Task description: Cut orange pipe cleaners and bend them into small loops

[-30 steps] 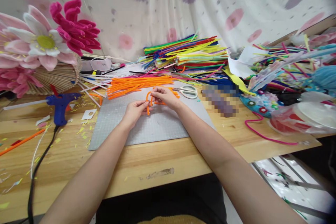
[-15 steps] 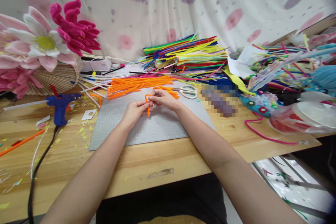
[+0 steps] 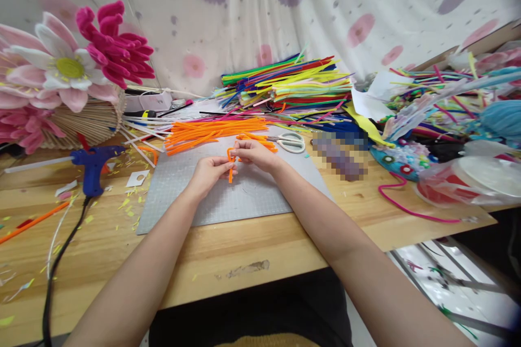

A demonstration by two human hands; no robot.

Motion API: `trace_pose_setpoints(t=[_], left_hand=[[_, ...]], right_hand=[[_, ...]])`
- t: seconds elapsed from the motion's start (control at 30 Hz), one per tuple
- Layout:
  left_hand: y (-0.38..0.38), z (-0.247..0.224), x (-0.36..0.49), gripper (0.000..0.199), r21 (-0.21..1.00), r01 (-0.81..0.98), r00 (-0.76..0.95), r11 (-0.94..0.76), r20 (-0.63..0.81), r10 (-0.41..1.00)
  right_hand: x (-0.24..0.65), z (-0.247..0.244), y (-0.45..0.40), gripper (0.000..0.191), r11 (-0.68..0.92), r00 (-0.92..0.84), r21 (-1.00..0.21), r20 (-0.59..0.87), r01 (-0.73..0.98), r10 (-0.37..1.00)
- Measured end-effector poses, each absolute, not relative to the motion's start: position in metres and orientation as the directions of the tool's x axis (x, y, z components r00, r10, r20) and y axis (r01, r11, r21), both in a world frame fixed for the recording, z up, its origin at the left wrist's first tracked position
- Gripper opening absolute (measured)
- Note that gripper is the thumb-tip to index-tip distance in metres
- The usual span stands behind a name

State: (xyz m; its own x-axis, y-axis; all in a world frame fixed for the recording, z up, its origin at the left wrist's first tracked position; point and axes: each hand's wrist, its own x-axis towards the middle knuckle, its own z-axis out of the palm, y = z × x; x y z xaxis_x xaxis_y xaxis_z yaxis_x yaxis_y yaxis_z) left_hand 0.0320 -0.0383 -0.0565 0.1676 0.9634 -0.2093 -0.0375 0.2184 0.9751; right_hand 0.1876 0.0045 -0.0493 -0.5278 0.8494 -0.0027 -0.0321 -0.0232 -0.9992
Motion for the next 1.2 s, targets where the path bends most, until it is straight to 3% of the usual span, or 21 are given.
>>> trace_pose_setpoints(t=[0.13,0.3,0.43,0.5,0.63,0.73,1.2], left_hand=[[-0.038,-0.055,0.033,0.037,0.974,-0.056,0.193,0.220,-0.205,0.960],[-0.036,-0.055,0.035,0.036,0.966,-0.064,0.245,0.252,-0.229,0.942],[-0.033,-0.057,0.036,0.032,0.959,-0.081,0.263,0.272,-0.243,0.934],[-0.033,-0.058,0.035,0.030,0.954,-0.125,0.281,0.274,-0.231,0.931],[-0.034,-0.056,0.031,0.020,0.913,-0.237,0.362,0.334,-0.236,0.902],[-0.032,-0.055,0.029,0.011,0.870,-0.297,0.399,0.393,-0.261,0.879],[-0.034,-0.053,0.031,0.005,0.849,-0.310,0.438,0.427,-0.271,0.857]], right_hand=[[0.188,-0.051,0.006,0.026,-0.131,-0.532,-0.986,-0.057,-0.104,0.845],[0.176,-0.053,0.006,0.029,-0.204,-0.403,-0.968,-0.130,-0.146,0.906],[0.168,-0.051,0.005,0.027,-0.092,-0.241,-0.988,-0.061,-0.121,0.969],[0.170,-0.050,0.004,0.025,-0.081,-0.279,-0.988,-0.042,-0.132,0.959],[0.179,-0.053,0.005,0.024,-0.332,-0.549,-0.913,-0.157,-0.236,0.821],[0.183,-0.057,0.005,0.022,-0.434,-0.637,-0.840,-0.143,-0.327,0.757],[0.173,-0.056,0.003,0.017,-0.364,-0.521,-0.828,-0.104,-0.427,0.847]])
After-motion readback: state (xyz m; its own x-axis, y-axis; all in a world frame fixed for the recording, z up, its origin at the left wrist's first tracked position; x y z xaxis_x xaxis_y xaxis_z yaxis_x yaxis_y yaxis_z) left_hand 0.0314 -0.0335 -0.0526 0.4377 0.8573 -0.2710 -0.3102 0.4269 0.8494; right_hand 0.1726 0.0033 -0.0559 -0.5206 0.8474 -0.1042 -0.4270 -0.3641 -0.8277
